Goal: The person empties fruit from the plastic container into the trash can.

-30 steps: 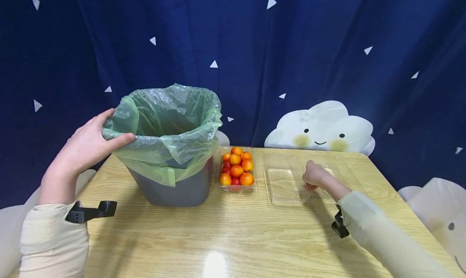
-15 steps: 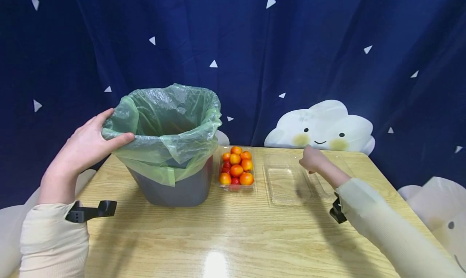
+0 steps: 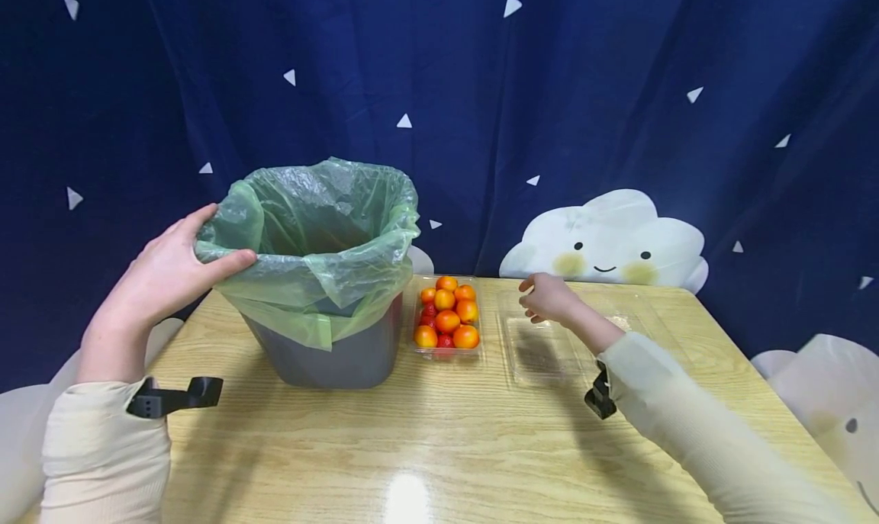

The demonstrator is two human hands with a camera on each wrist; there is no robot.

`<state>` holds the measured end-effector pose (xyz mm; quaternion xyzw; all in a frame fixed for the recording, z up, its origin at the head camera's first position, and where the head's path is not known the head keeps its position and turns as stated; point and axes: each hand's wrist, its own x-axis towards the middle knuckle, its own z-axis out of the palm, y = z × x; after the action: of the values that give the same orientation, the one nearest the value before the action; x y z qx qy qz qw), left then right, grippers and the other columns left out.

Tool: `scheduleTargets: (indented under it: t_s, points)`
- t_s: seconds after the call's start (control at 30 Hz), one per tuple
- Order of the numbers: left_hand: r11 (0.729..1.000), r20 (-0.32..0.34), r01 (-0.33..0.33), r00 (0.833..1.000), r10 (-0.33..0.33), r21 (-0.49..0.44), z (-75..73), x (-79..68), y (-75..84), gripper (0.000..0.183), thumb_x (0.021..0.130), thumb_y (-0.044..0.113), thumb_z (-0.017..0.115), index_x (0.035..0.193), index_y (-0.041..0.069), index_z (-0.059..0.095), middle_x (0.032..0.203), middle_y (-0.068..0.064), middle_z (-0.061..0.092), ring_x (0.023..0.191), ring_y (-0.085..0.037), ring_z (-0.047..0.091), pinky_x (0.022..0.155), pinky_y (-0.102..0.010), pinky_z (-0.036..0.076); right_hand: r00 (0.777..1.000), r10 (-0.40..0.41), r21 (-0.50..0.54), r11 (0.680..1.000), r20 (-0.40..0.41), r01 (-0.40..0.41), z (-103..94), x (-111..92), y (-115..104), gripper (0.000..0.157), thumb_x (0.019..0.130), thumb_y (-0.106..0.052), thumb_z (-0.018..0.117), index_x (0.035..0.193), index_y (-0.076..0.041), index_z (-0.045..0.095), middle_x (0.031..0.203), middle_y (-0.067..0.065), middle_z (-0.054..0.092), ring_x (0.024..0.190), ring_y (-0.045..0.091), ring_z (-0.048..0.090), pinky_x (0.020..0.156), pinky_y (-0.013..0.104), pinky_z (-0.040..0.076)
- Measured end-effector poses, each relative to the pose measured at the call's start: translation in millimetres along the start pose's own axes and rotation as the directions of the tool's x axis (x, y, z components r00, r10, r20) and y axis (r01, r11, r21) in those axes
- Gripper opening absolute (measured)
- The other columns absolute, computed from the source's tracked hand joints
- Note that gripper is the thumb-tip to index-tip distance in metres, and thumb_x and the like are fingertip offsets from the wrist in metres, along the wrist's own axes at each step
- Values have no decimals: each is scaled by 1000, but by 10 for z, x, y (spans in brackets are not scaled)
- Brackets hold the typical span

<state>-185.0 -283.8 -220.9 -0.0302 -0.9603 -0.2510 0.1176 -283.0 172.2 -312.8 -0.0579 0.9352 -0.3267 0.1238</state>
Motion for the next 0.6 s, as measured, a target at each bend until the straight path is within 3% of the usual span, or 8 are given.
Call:
scheduleTargets:
  t_s: [0.23, 0.5, 0.6]
  points:
    - [1000, -6, -2, 1000, 2, 4, 1, 0, -8, 92, 81, 57, 55, 147, 8, 12, 147, -25, 18, 130, -48, 20, 97, -63, 22, 1000, 13, 129, 992, 13, -15, 207, 39, -147, 37, 85, -1, 49, 120, 12, 46, 90, 16, 58, 67, 19, 62, 68, 36, 56]
    - [1000, 11, 5, 1000, -5, 14, -5, 9, -4, 93, 81, 57, 55, 147, 8, 11, 147, -25, 17, 130, -48, 20, 98, -63, 21, 999, 36, 165, 985, 13, -38, 444, 124, -230, 41, 83, 1, 50, 122, 11, 43, 103, 24, 56, 81, 30, 63, 70, 37, 56]
    - [1000, 15, 5, 1000, -5, 14, 6, 20, -3, 92, 82, 56, 55, 146, 7, 11, 147, -26, 18, 130, -48, 20, 98, -63, 21, 998, 54, 156, 986, 28, -58, 497, 141, -244, 45, 83, 2, 51, 125, 11, 40, 101, 22, 53, 80, 30, 62, 69, 36, 56]
